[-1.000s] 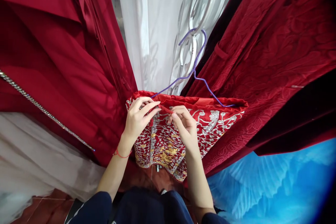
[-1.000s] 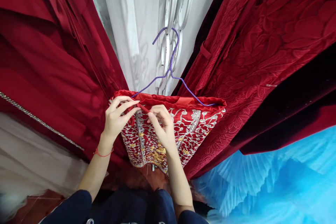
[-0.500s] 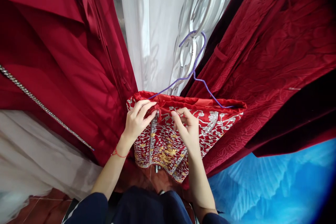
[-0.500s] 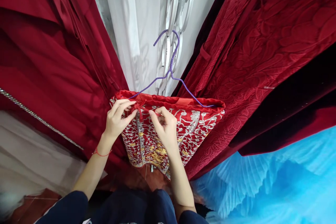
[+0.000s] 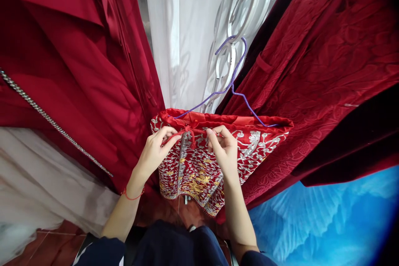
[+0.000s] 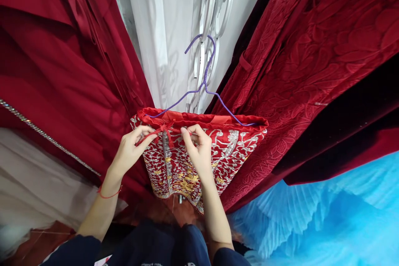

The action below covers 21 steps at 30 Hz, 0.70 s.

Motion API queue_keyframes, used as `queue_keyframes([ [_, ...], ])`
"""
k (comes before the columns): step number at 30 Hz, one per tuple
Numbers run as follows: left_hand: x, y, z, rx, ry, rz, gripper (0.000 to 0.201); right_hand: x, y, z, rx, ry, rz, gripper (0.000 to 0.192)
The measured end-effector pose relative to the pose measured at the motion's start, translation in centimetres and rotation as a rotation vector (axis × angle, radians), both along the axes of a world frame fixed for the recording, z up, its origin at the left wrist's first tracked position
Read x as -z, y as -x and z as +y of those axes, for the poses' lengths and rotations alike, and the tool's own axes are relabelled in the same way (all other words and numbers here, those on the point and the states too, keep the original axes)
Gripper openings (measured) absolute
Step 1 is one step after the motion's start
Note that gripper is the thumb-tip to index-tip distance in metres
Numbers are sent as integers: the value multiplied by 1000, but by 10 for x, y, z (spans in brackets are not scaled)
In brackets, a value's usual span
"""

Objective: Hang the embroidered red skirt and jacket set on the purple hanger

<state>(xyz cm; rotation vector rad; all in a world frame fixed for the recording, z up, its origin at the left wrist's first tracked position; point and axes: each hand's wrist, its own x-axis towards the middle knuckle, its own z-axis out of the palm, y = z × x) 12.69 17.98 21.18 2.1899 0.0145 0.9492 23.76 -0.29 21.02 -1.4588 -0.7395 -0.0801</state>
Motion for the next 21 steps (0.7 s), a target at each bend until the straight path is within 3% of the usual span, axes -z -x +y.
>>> queue_keyframes([
  [3, -3, 0, 3, 23, -59, 0, 18, 1, -1, 0, -2, 13, -5, 30],
  [11, -1, -13, 6, -86, -103, -173, 15, 3, -7, 1, 82, 29, -48, 31],
  [17, 12, -17, 13, -96, -152, -109, 19, 7, -14, 1, 72, -13, 36, 35],
  [21, 20, -18, 15, -46, -52, -86, 18, 16, -7, 8, 32, -77, 114, 30],
])
